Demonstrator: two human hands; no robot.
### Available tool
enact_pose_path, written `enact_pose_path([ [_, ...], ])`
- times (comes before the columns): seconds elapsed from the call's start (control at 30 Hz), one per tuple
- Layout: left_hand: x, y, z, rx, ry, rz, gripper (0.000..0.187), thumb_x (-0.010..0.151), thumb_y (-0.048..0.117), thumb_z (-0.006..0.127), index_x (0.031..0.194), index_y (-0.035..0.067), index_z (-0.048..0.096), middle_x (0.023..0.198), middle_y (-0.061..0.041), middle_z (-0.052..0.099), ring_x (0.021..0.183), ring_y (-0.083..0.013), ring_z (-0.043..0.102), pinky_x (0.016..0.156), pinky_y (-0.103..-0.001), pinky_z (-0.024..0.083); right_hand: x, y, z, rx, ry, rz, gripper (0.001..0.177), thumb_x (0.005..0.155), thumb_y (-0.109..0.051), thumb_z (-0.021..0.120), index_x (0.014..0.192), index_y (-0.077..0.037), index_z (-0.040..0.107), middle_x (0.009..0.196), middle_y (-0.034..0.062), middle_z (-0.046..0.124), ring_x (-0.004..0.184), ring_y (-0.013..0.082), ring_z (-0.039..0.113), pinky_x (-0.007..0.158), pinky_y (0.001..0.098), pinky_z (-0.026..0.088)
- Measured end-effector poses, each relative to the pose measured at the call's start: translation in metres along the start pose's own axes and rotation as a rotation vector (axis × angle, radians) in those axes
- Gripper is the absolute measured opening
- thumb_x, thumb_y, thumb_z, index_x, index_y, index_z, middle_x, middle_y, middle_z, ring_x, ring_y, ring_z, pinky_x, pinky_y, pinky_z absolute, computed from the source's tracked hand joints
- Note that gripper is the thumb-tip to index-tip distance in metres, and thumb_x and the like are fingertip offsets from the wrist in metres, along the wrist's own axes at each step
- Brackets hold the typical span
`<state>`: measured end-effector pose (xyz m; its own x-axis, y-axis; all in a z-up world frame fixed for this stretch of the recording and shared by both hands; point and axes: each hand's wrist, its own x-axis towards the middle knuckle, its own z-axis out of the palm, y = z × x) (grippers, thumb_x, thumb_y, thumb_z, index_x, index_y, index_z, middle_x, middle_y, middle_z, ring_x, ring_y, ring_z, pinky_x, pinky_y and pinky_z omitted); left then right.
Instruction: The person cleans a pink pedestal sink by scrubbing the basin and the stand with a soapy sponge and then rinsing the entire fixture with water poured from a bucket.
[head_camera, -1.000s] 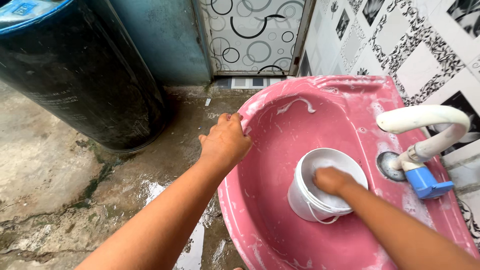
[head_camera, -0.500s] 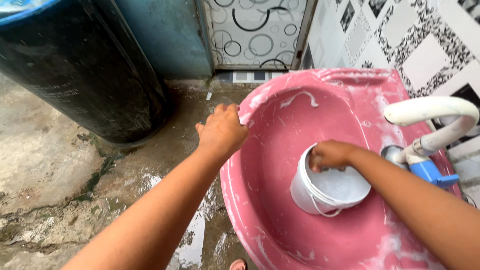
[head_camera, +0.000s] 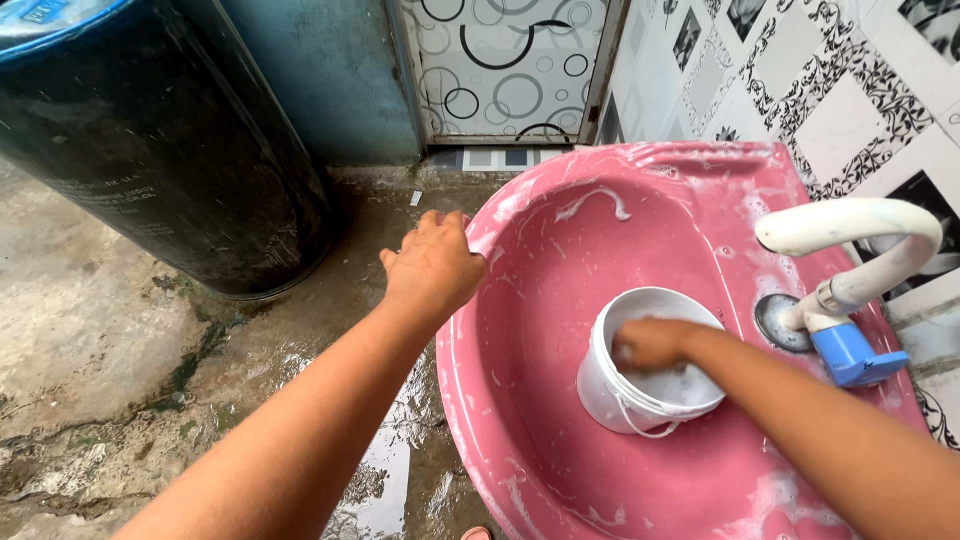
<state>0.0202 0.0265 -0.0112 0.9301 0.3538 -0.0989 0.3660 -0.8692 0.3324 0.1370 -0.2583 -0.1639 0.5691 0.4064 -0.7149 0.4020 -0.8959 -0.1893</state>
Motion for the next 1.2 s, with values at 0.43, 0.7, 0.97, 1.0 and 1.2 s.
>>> enact_pose_path([
  [0.43, -0.01, -0.006, -0.002, 0.036, -0.003, -0.018, 0.055, 0.091, 0.028, 0.061, 0.144, 0.018, 0.052, 0.151, -0.009, 0.046, 0.138, -0.0318, 0.049, 0.113, -0.068, 0.03, 0.091, 0.085, 0.077, -0.186, -0.036, -0.159, 0.047, 0.081, -0.026, 0.078, 0.122, -0.005, 0.068, 0.108, 0.019, 0.074, 0.092, 0.0273, 0.071, 0.082, 0.0409, 0.058],
  [0.7, -0.014, 0.002, -0.011, -0.115, -0.037, -0.059, 0.06, 0.089, 0.038, 0.064, 0.145, 0.02, 0.051, 0.152, -0.01, 0.044, 0.138, -0.034, 0.048, 0.112, -0.057, 0.04, -0.084, -0.05, -0.07, 0.158, 0.073, -0.125, 0.039, 0.083, -0.016, 0.069, 0.121, -0.013, 0.061, 0.083, 0.006, 0.072, 0.066, 0.0177, 0.071, 0.056, 0.0343, 0.062],
  [0.97, -0.029, 0.021, -0.018, -0.161, -0.046, -0.05, 0.061, 0.086, 0.025, 0.06, 0.146, 0.02, 0.051, 0.152, -0.008, 0.046, 0.139, -0.0327, 0.048, 0.114, -0.057, 0.038, -0.154, -0.117, -0.098, 0.145, 0.579, -0.335, 0.022, 0.097, -0.019, 0.055, 0.113, -0.005, 0.061, 0.094, 0.0113, 0.068, 0.064, 0.0224, 0.069, 0.062, 0.0395, 0.059],
  [1.0, -0.029, 0.022, -0.019, -0.17, -0.045, -0.057, 0.062, 0.085, 0.024, 0.061, 0.146, 0.02, 0.051, 0.152, -0.008, 0.046, 0.139, -0.0326, 0.049, 0.114, -0.056, 0.039, -0.158, -0.123, -0.098, 0.261, 0.644, -0.387, 0.023, 0.094, -0.018, 0.057, 0.113, -0.005, 0.06, 0.102, 0.0085, 0.065, 0.066, 0.0228, 0.069, 0.061, 0.0404, 0.061],
  [1.2, -0.025, 0.024, -0.013, -0.265, -0.003, -0.1, 0.053, 0.093, 0.037, 0.053, 0.143, 0.019, 0.055, 0.15, -0.008, 0.049, 0.138, -0.0298, 0.05, 0.112, -0.044, 0.044, -0.153, -0.126, -0.102, 0.144, 0.712, -0.475, 0.028, 0.097, -0.021, 0.053, 0.12, -0.011, 0.064, 0.102, 0.0098, 0.072, 0.083, 0.0231, 0.071, 0.079, 0.0419, 0.055],
])
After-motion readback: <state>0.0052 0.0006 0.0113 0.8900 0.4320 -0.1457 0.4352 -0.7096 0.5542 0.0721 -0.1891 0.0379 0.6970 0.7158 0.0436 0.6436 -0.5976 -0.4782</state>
